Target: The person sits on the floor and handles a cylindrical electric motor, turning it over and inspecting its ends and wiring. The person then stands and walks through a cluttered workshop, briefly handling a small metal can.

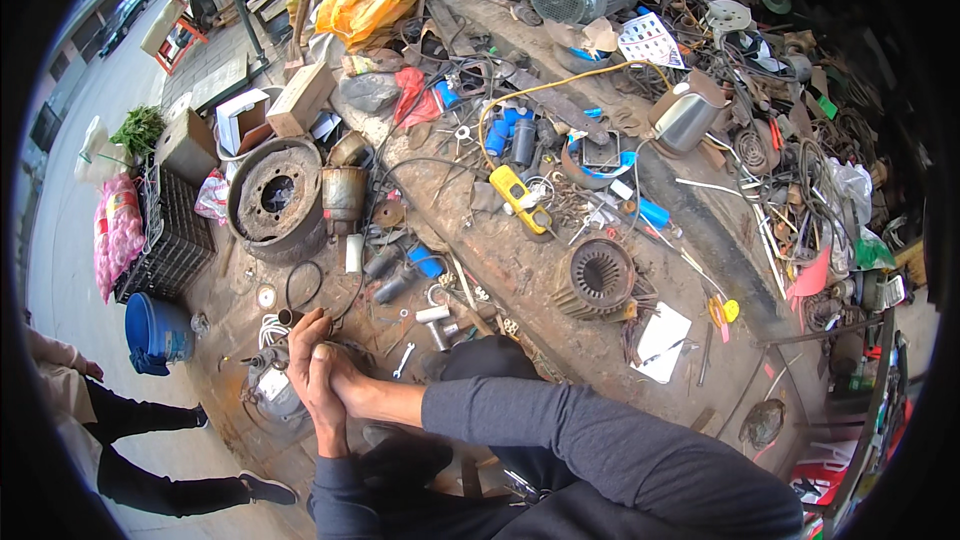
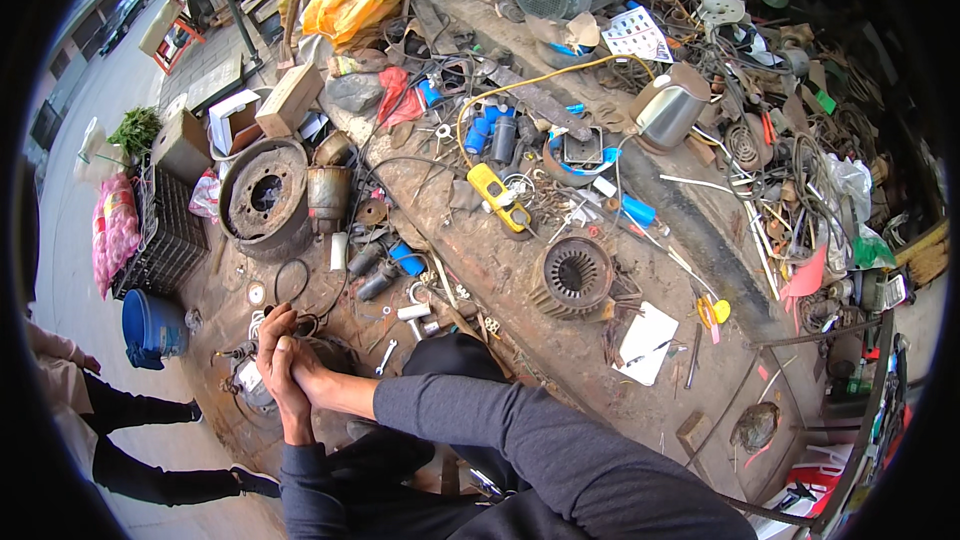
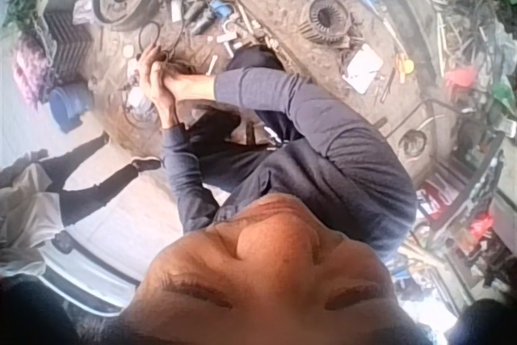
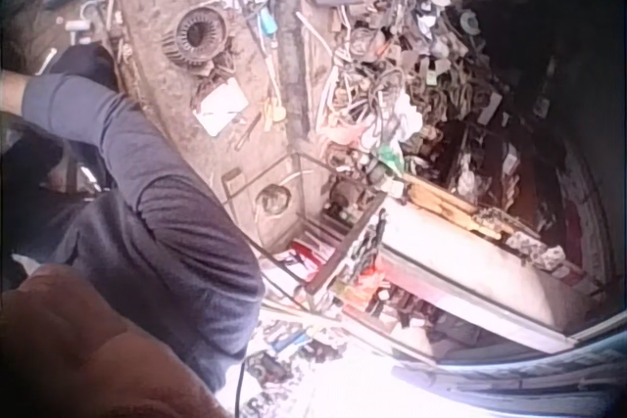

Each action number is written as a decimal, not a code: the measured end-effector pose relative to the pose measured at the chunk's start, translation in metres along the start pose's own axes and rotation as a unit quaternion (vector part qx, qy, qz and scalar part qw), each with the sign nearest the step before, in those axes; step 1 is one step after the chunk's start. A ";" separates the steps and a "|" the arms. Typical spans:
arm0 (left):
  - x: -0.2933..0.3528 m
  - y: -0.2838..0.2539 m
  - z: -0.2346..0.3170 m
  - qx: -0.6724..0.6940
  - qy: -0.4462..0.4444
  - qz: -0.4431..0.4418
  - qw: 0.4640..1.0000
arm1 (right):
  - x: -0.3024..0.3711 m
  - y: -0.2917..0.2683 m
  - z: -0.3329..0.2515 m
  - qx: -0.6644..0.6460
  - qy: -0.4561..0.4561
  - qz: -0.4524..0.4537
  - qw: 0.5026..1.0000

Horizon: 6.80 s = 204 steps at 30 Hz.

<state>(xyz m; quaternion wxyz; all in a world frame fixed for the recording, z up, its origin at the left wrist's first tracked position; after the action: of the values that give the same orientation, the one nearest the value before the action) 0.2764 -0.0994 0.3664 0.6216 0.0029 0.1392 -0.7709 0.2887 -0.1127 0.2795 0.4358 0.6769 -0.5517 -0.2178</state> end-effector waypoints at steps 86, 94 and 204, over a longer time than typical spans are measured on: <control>0.005 -0.010 0.006 -0.013 0.016 0.032 0.999 | -0.002 -0.017 0.005 0.032 0.028 0.013 0.999; 0.007 -0.011 0.002 0.002 0.036 0.066 0.997 | -0.007 -0.020 -0.006 0.058 0.016 0.008 0.998; 0.112 -0.169 -0.237 0.117 0.057 0.231 0.964 | -0.078 -0.007 0.010 0.854 -0.055 -0.145 0.497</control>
<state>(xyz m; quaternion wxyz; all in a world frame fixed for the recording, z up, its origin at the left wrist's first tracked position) 0.0487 -0.1235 0.1545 0.7693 0.1519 0.0787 -0.6155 0.2616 -0.0432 0.2540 -0.4232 0.7766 -0.3861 0.2622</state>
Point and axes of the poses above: each hand's wrist, its own x-axis away from the middle knuckle, its own y-axis out of the palm, z = x × y, the point moved 9 cm from there along -x, towards the middle knuckle, and after that the axes turned 5 degrees about -y, right-handed, at the moved point
